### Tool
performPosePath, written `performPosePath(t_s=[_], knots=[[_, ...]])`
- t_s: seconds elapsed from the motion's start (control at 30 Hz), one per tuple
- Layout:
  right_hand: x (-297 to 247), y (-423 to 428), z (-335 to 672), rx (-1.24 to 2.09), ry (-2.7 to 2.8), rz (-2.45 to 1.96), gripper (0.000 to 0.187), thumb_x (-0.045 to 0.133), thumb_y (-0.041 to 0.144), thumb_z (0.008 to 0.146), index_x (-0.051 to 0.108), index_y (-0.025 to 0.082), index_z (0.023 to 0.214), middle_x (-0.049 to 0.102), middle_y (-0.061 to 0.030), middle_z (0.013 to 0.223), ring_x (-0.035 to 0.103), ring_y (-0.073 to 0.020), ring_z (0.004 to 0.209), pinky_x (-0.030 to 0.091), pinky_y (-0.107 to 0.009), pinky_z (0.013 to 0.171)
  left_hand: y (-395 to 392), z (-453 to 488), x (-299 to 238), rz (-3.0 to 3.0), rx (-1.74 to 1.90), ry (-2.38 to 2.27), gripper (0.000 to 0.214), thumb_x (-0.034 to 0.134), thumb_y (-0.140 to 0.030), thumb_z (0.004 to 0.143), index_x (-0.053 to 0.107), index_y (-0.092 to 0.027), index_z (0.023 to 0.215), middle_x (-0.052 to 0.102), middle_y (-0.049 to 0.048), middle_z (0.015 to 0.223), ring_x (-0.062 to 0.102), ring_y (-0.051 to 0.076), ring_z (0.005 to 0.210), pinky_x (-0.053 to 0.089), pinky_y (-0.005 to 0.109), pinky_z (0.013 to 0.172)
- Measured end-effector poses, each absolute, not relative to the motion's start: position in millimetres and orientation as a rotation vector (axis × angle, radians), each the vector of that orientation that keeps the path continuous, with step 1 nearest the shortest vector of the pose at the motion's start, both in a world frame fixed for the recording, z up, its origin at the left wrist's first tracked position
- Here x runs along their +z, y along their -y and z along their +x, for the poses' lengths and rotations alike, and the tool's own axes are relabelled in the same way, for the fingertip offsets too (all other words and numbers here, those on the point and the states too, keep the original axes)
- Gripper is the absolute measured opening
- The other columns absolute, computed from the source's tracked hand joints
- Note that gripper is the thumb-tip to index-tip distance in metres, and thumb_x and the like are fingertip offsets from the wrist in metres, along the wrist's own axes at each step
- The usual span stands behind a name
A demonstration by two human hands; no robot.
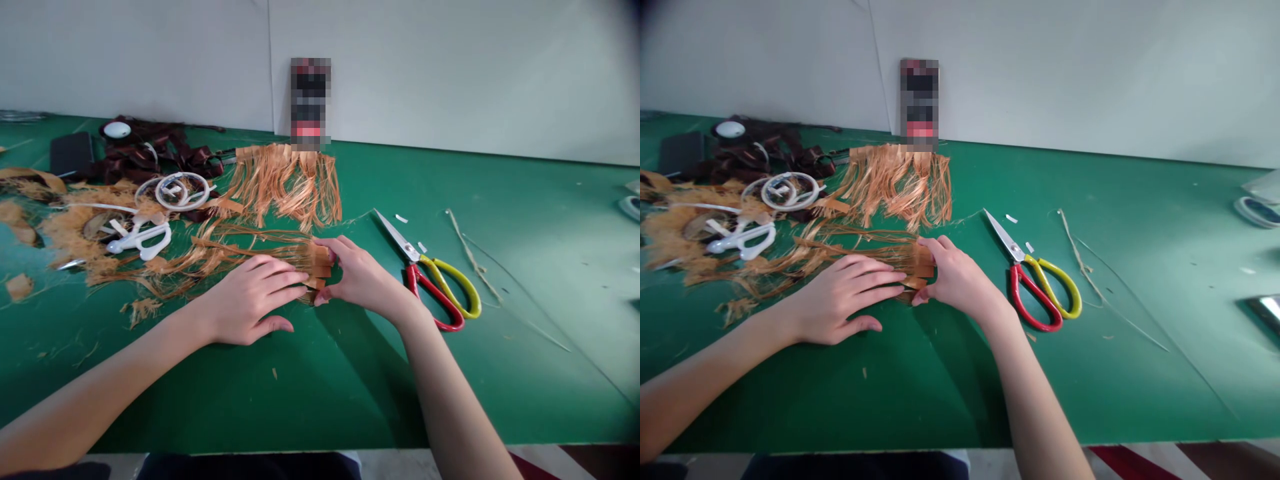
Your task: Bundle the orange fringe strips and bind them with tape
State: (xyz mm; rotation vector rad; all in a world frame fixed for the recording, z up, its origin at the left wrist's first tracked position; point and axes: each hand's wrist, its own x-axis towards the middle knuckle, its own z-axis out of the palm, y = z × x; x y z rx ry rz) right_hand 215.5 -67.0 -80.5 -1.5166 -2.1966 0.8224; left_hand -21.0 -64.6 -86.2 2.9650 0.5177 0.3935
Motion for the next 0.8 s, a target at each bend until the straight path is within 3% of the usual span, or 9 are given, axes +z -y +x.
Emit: performPosePath(t_s=[0.23, 0.47, 0.57, 0.8], knots=[[-80.2, 67.5, 213.7, 0.84, 2.217, -1.589, 0.093, 0.086, 0.027, 0.051, 0.044, 0.019, 0.134, 0.053, -0.0055, 0.105, 0.056, -0.022, 0.094, 0.048, -0.038, 0.086, 65.8, -18.2, -90.3, 2.99, 0.387, -0.438, 0.046, 0.048, -0.04, 0.093, 0.053, -0.013, 0.129, 0.061, 0.0101, 0.127, 0.051, 0.028, 0.121, 0.033, 0.046, 0.103], [-80.2, 67.1, 217.0, 0.832, 2.202, -1.59, 0.082, 0.083, 0.032, 0.058, 0.048, 0.019, 0.13, 0.055, -0.006, 0.104, 0.056, -0.0222, 0.095, 0.046, -0.038, 0.086, 70.4, -13.5, -93.9, 3.044, 0.345, -0.426, 0.052, 0.045, -0.045, 0.093, 0.052, -0.008, 0.129, 0.054, 0.0154, 0.133, 0.052, 0.029, 0.12, 0.037, 0.045, 0.1], [-80.3, 65.2, 224.1, 0.804, 2.164, -1.578, 0.07, 0.079, 0.03, 0.063, 0.051, 0.021, 0.126, 0.056, -0.0044, 0.1, 0.056, -0.0191, 0.087, 0.047, -0.034, 0.079, 70.5, -12.8, -93.9, 3.035, 0.35, -0.428, 0.051, 0.048, -0.043, 0.092, 0.052, -0.009, 0.129, 0.054, 0.0152, 0.133, 0.053, 0.029, 0.119, 0.038, 0.045, 0.099], [-82.9, 63.4, 230.6, 0.773, 2.116, -1.62, 0.059, 0.079, 0.033, 0.06, 0.054, 0.02, 0.112, 0.056, -0.0022, 0.09, 0.053, -0.0169, 0.076, 0.043, -0.03, 0.064, 70.1, -12.5, -94.2, 3.056, 0.345, -0.422, 0.049, 0.048, -0.042, 0.092, 0.052, -0.009, 0.129, 0.055, 0.0145, 0.133, 0.053, 0.029, 0.118, 0.038, 0.045, 0.099]])
